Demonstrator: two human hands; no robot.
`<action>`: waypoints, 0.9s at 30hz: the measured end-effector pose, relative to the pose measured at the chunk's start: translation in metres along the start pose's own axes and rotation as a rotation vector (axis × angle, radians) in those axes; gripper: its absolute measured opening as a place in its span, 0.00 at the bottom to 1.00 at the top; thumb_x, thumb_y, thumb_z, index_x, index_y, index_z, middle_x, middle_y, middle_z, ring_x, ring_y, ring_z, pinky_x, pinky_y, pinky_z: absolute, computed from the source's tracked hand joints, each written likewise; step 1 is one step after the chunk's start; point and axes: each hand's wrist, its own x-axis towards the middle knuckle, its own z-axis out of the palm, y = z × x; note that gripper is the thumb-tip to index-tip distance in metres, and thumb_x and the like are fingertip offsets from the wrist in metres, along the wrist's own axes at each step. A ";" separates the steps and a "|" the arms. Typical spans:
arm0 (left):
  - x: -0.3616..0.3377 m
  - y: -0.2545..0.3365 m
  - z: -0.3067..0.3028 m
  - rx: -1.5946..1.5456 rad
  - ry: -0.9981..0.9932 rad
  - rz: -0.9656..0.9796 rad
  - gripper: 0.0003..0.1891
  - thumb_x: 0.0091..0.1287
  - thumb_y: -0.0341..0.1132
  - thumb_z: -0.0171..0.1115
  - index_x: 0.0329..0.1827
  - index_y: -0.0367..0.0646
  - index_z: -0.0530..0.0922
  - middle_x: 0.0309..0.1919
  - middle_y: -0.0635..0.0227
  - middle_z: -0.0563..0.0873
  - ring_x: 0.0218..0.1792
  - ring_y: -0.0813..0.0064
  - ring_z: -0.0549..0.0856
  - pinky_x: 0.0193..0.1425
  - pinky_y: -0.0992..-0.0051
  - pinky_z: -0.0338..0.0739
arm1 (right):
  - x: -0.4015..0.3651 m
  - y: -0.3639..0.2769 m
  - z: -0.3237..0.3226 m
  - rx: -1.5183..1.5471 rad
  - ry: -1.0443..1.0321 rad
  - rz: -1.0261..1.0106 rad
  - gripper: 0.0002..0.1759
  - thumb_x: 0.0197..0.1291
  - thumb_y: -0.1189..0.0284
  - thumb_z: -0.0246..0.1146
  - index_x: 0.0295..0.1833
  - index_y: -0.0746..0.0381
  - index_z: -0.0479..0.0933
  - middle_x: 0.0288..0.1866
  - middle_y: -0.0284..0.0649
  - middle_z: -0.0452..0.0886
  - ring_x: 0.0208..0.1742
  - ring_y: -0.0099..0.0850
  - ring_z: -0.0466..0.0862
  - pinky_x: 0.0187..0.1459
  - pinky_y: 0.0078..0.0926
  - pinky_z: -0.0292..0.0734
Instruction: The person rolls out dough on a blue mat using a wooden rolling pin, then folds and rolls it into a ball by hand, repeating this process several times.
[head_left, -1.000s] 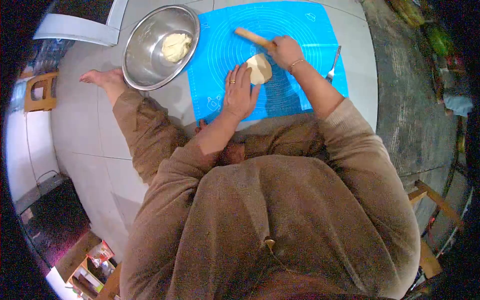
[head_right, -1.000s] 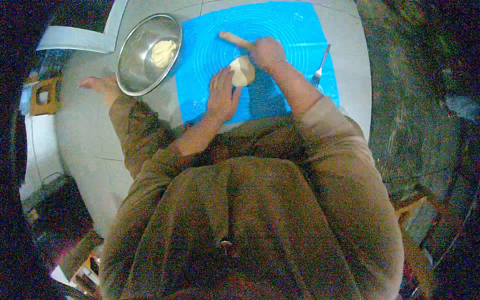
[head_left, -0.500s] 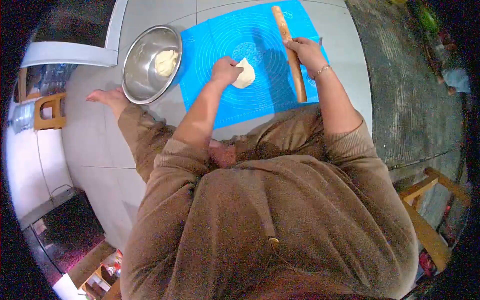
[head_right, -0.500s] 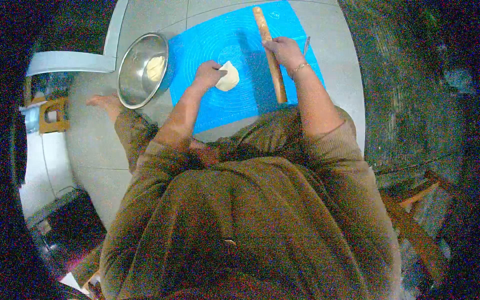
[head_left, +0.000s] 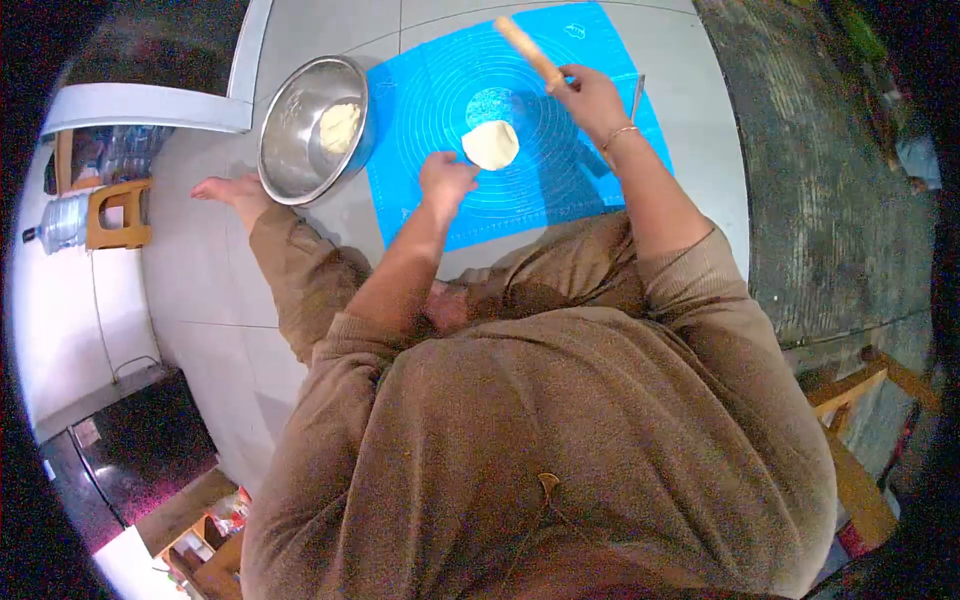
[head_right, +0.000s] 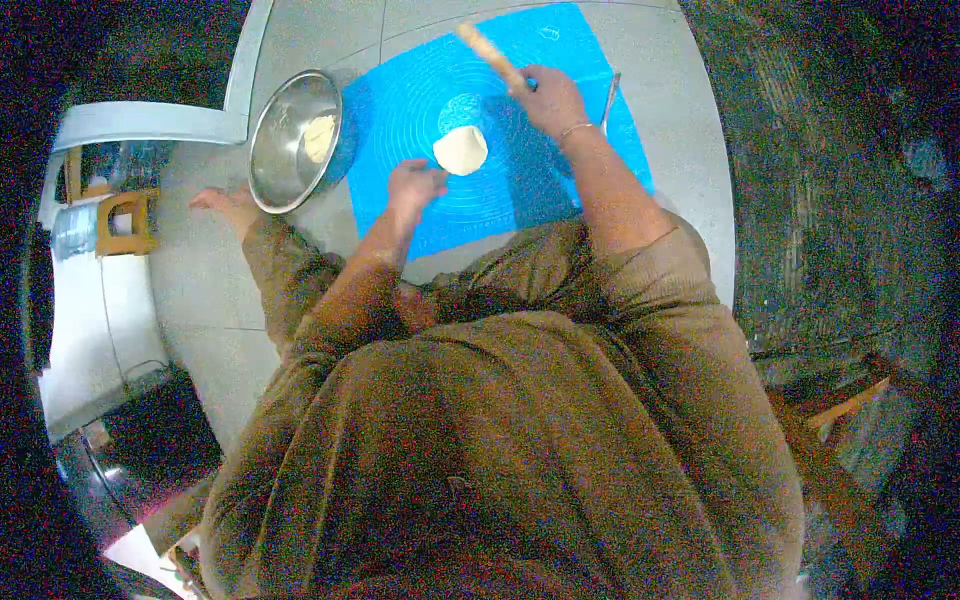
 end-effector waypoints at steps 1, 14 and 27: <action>0.000 -0.013 0.000 0.092 0.072 0.042 0.19 0.52 0.28 0.68 0.47 0.32 0.75 0.37 0.54 0.84 0.41 0.61 0.85 0.42 0.65 0.81 | -0.006 -0.004 0.006 -0.058 -0.020 -0.088 0.20 0.53 0.58 0.66 0.46 0.60 0.82 0.39 0.52 0.83 0.42 0.47 0.83 0.45 0.41 0.78; -0.029 0.029 -0.019 0.675 0.272 0.891 0.19 0.70 0.34 0.49 0.59 0.29 0.70 0.62 0.43 0.70 0.68 0.43 0.63 0.72 0.54 0.55 | -0.042 -0.013 0.085 -0.520 -0.308 -0.343 0.13 0.56 0.65 0.58 0.42 0.60 0.80 0.44 0.49 0.77 0.48 0.47 0.80 0.46 0.44 0.78; 0.002 0.007 -0.001 1.002 0.124 0.691 0.33 0.74 0.49 0.38 0.72 0.28 0.54 0.74 0.43 0.48 0.75 0.41 0.42 0.76 0.49 0.35 | -0.052 -0.009 0.082 -0.722 -0.020 -0.027 0.40 0.64 0.43 0.44 0.73 0.58 0.58 0.74 0.59 0.50 0.76 0.59 0.43 0.68 0.69 0.33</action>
